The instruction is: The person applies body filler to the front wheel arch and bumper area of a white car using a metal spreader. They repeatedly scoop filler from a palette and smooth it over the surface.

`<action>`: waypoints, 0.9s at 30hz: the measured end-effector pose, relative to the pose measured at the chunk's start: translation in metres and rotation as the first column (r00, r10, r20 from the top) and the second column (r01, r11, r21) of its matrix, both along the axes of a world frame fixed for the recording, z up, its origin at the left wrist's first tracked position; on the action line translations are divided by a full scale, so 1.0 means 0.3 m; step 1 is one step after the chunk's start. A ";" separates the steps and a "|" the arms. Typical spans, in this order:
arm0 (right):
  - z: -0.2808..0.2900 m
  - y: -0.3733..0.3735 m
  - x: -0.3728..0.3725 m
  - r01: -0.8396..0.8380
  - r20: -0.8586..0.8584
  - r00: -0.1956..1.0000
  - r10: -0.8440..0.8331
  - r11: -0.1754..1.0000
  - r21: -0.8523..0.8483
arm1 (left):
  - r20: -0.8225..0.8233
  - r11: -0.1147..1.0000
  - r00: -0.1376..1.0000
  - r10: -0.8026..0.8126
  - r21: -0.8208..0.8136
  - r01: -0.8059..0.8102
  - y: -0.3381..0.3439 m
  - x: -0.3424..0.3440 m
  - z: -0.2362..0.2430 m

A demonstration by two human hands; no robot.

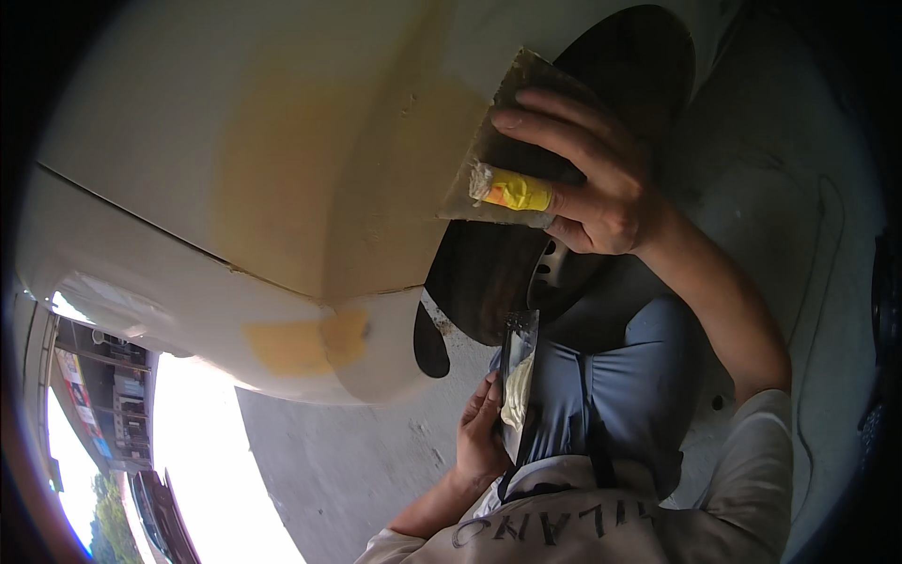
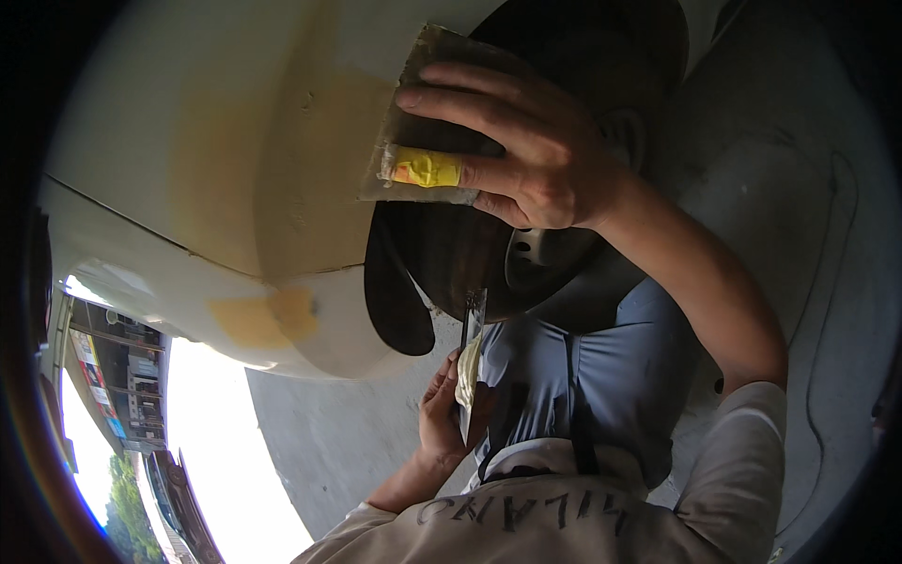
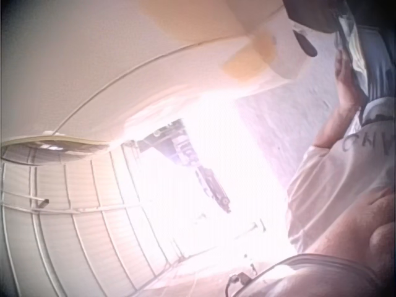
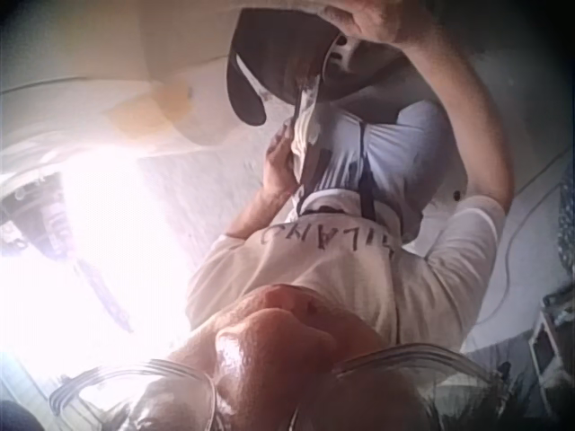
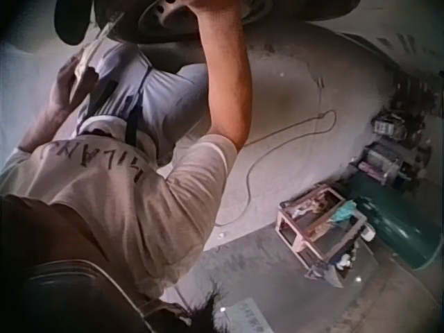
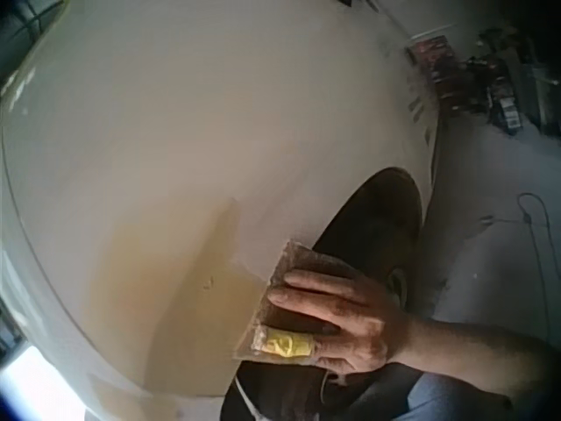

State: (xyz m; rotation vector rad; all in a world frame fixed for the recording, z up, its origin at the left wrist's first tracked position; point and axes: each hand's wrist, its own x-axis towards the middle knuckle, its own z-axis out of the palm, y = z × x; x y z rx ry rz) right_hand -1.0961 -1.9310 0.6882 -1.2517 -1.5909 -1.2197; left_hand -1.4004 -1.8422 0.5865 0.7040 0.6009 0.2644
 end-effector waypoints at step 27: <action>0.009 0.133 -0.095 -0.063 0.119 0.991 0.058 0.997 0.034 | -0.041 0.996 0.999 0.034 -0.085 -0.038 0.014 -0.016 -0.043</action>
